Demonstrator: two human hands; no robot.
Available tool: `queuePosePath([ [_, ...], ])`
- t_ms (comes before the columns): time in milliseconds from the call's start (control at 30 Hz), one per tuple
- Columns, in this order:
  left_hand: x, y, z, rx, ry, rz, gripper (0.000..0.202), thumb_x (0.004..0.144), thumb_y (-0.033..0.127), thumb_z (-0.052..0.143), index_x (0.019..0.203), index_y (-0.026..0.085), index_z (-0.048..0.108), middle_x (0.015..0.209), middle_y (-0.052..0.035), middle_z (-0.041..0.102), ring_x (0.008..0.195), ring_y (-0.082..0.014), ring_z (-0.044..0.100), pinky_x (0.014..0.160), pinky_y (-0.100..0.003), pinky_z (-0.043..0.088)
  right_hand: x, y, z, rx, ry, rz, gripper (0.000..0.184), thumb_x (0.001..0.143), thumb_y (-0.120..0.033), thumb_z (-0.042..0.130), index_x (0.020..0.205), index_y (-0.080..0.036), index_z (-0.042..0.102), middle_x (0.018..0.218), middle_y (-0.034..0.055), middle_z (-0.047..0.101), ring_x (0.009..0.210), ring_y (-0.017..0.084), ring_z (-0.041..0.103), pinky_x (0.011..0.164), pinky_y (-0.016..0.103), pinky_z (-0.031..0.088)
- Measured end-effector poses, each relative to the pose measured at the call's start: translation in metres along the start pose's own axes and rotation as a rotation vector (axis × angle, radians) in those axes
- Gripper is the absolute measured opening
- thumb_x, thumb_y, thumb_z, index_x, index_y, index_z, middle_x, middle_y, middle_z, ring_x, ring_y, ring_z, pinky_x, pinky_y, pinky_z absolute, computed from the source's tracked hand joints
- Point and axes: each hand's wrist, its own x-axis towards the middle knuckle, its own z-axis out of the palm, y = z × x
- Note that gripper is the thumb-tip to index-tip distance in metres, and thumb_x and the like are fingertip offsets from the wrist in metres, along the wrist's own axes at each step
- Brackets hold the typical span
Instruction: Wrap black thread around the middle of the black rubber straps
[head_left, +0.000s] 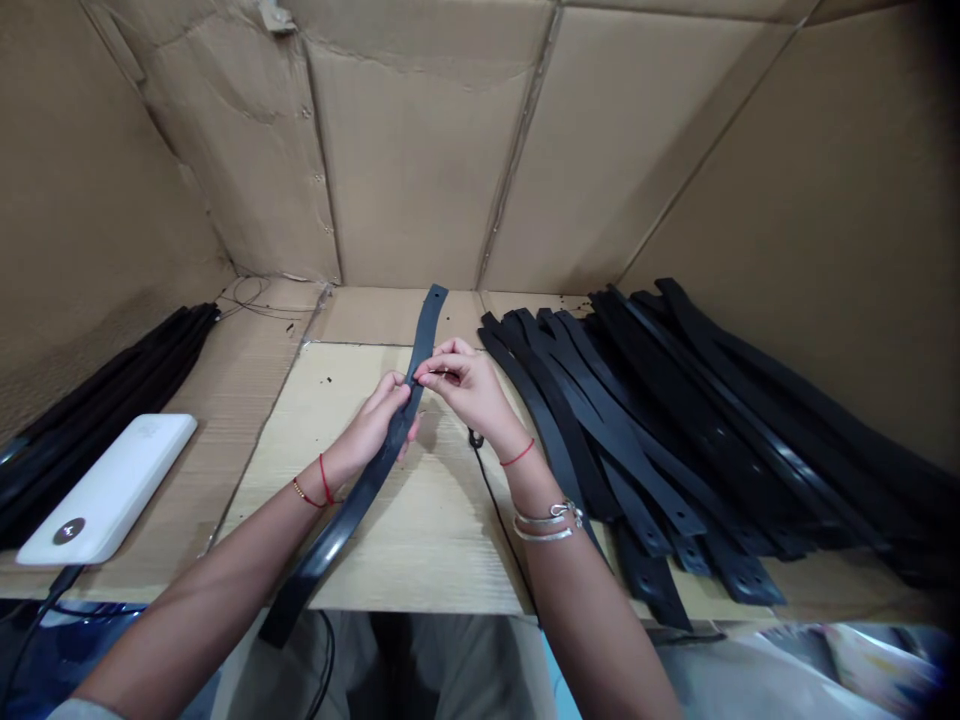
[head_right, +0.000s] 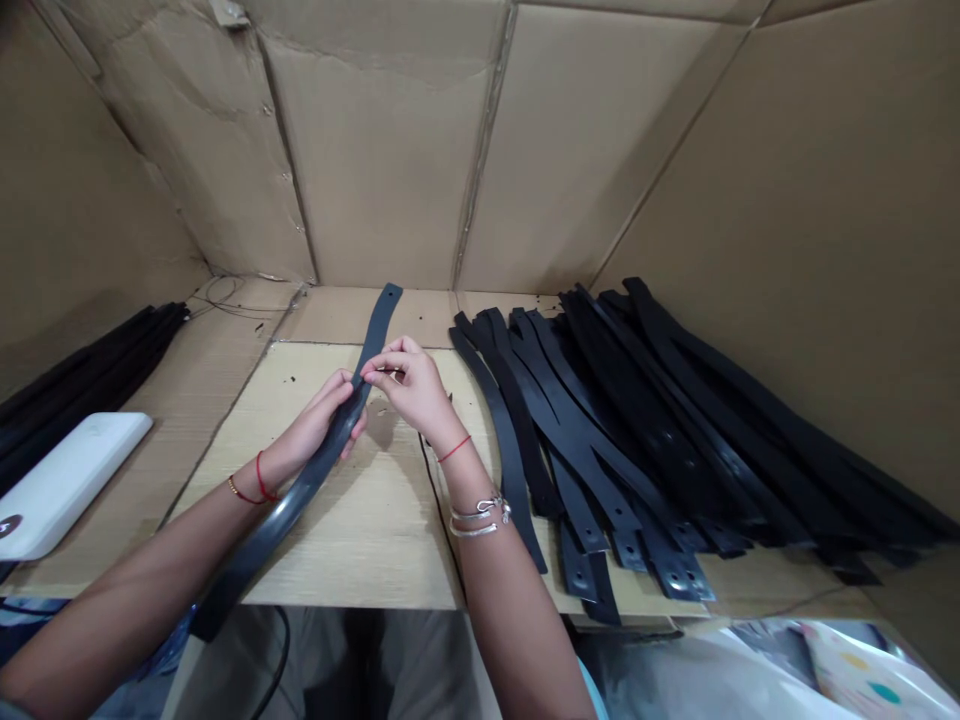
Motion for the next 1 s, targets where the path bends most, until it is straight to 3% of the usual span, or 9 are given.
queuePosePath([
  [367,0.0,0.004,-0.002,0.095,0.038,0.004,0.032,0.086,0.05,0.041,0.091,0.021,0.029,0.051,0.0065,0.05,0.035,-0.0093,0.04,0.033,-0.017,0.03,-0.003,-0.005,0.005,0.022,0.055,-0.023,0.009,0.076,-0.02,0.066,0.08,-0.012,0.07,0.083,0.0048,0.053,0.073,0.007,0.052,0.062,0.018,0.042],
  [600,0.0,0.006,-0.003,0.109,0.093,0.063,0.021,0.085,0.037,0.042,0.09,0.017,0.037,0.046,0.0042,0.049,0.04,-0.0054,0.04,0.042,-0.014,0.03,-0.004,-0.009,0.008,-0.001,0.059,-0.075,0.009,0.078,-0.02,0.065,0.079,-0.012,0.07,0.08,0.0045,0.055,0.074,0.008,0.054,0.064,0.02,0.042],
  [833,-0.001,0.007,-0.001,0.069,0.116,0.079,0.032,0.084,0.047,0.046,0.091,0.017,0.038,0.049,0.0052,0.047,0.041,-0.0062,0.044,0.043,-0.016,0.028,-0.004,-0.012,0.008,0.028,0.053,-0.059,0.01,0.079,-0.019,0.063,0.079,-0.011,0.069,0.081,0.0049,0.053,0.074,0.007,0.053,0.063,0.018,0.043],
  [1000,0.0,0.007,-0.001,0.064,0.107,0.074,0.031,0.085,0.046,0.045,0.091,0.016,0.038,0.046,0.0048,0.048,0.039,-0.0058,0.042,0.043,-0.015,0.026,-0.005,-0.014,0.009,0.052,0.054,-0.052,0.01,0.078,-0.021,0.064,0.079,-0.012,0.069,0.081,0.0052,0.053,0.074,0.008,0.053,0.064,0.019,0.045],
])
